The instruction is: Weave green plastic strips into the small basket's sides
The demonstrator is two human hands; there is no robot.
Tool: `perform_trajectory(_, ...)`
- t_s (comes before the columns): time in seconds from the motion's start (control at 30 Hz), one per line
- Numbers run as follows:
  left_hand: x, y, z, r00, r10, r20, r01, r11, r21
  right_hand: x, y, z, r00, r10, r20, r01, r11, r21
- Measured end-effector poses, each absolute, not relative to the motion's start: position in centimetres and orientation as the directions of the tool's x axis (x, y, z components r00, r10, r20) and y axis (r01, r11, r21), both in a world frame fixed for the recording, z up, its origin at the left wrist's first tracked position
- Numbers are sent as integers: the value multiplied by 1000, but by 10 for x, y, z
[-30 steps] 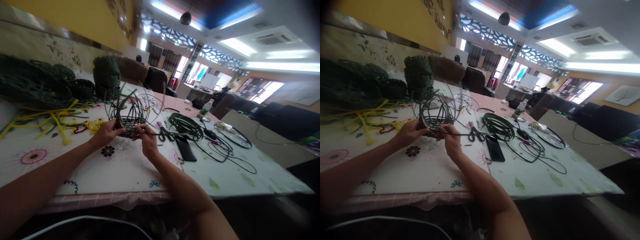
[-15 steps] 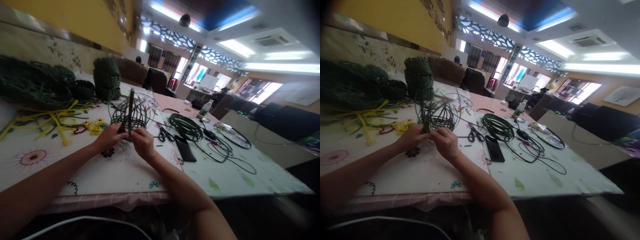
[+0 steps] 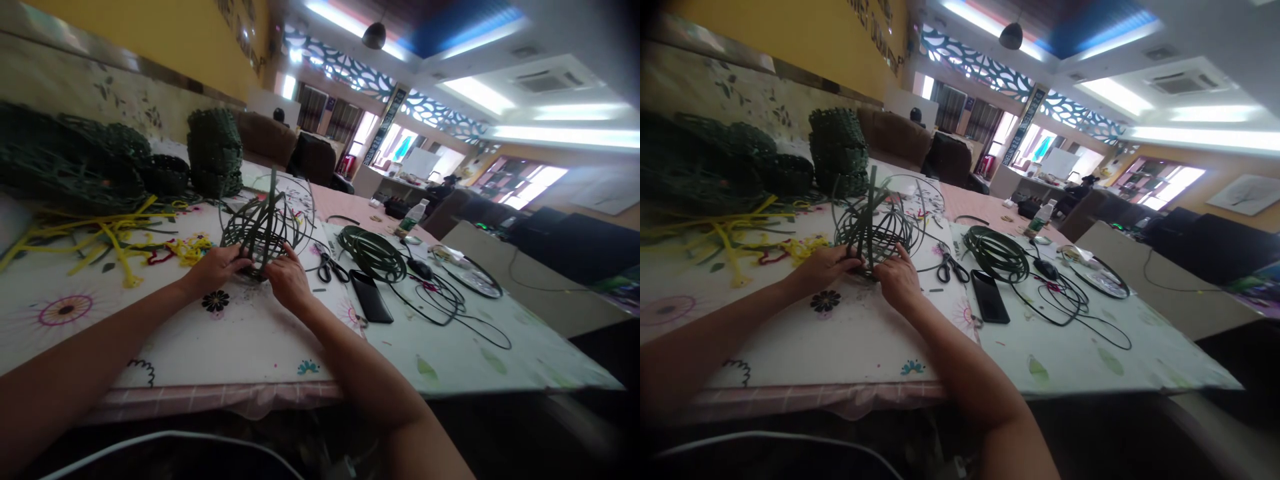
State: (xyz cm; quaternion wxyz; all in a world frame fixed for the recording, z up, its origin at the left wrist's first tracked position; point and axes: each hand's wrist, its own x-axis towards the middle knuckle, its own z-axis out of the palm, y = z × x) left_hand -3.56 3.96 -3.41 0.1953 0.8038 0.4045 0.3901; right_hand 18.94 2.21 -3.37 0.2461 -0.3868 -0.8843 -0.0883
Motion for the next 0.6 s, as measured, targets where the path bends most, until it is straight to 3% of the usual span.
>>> perform_trajectory(0.27, -37, 40, -37, 376, 714, 591, 612, -670, 420, 193, 30, -34, -603, 614, 509, 695, 718, -42)
perform_trajectory(0.43, -39, 44, -46, 321, 720, 615, 755, -587, 292, 194, 31, -35, -606, 611, 510, 682, 728, -62)
perform_trajectory(0.6, -36, 43, -54, 273, 702, 658, 771, -569, 286, 194, 31, -36, -594, 618, 515, 696, 716, -56)
